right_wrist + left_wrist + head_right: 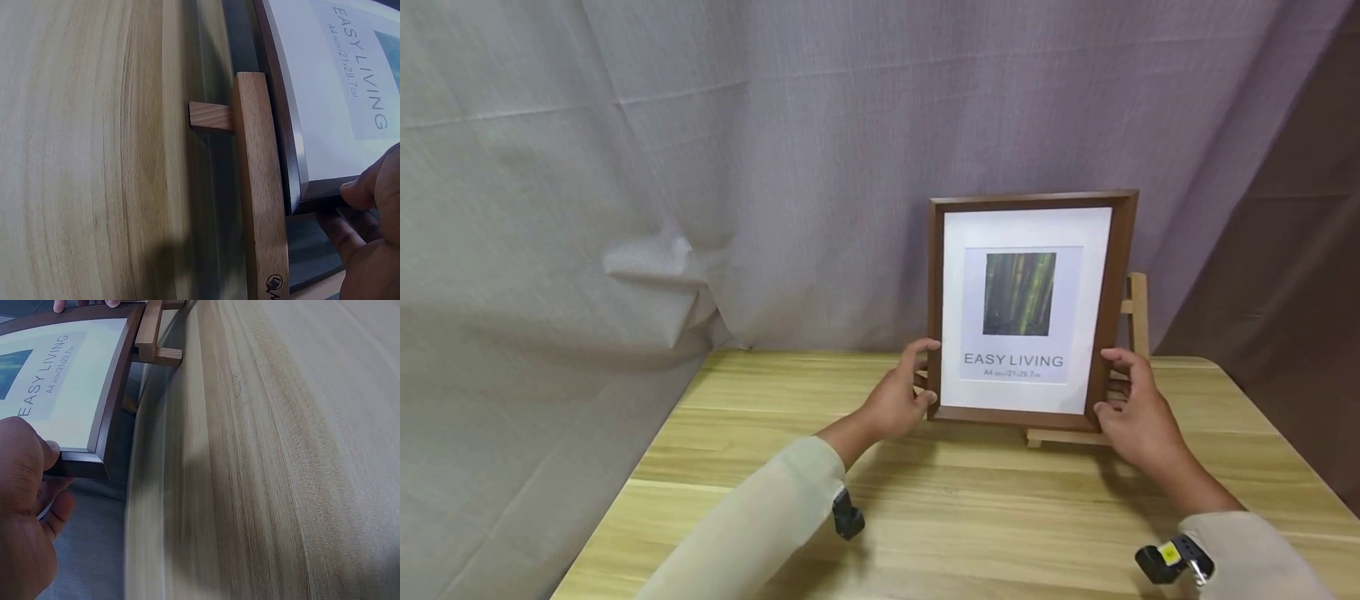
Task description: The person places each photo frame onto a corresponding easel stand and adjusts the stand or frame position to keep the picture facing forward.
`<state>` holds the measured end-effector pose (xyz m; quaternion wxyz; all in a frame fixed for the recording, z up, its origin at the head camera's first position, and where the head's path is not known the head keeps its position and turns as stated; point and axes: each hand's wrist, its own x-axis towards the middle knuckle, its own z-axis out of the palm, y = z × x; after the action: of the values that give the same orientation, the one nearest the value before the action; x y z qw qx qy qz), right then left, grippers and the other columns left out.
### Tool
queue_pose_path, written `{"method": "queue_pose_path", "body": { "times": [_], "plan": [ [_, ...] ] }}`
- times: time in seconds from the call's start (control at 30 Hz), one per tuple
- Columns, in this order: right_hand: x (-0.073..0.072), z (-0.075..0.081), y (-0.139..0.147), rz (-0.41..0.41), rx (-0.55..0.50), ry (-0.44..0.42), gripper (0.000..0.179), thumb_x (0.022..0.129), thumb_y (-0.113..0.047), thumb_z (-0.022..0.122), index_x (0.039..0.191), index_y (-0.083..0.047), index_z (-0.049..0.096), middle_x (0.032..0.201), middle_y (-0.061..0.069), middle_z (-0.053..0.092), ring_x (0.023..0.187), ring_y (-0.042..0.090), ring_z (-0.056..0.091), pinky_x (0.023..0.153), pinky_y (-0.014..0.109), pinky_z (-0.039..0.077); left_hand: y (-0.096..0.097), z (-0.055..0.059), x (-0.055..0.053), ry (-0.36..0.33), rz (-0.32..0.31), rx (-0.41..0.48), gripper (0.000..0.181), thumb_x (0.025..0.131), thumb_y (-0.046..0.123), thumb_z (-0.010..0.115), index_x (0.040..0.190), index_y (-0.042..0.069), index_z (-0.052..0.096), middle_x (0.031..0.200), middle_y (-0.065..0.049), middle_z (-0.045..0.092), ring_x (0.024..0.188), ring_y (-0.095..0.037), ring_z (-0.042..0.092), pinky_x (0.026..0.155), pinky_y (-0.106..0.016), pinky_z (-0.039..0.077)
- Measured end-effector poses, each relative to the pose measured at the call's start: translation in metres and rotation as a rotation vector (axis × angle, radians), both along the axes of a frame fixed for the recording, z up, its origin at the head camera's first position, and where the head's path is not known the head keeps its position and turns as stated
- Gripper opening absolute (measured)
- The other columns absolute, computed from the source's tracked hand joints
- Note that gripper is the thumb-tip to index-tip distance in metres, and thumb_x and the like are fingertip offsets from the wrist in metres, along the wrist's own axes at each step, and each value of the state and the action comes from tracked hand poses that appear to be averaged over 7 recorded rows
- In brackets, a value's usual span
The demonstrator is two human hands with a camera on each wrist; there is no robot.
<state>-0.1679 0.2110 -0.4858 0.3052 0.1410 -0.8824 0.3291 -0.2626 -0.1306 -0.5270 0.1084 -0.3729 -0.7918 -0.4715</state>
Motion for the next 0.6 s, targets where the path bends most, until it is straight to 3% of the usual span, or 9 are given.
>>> {"method": "queue_pose_path", "body": {
  "times": [0.6],
  "plan": [
    [-0.0015,-0.0014,-0.0011,-0.026,0.0,0.018,0.08,0.082,0.025,0.056,0.151,0.004,0.021,0.139,0.035,0.033,0.102,-0.01,0.038,0.076,0.003,0.04,-0.0003,0.0013,0.0032,0.0,0.014,-0.002,0.081,0.099,-0.003,0.063,0.154,0.037,0.019,0.14,-0.011,0.055,0.107,-0.015,0.065,0.073,-0.023,0.053]
  ]
}}
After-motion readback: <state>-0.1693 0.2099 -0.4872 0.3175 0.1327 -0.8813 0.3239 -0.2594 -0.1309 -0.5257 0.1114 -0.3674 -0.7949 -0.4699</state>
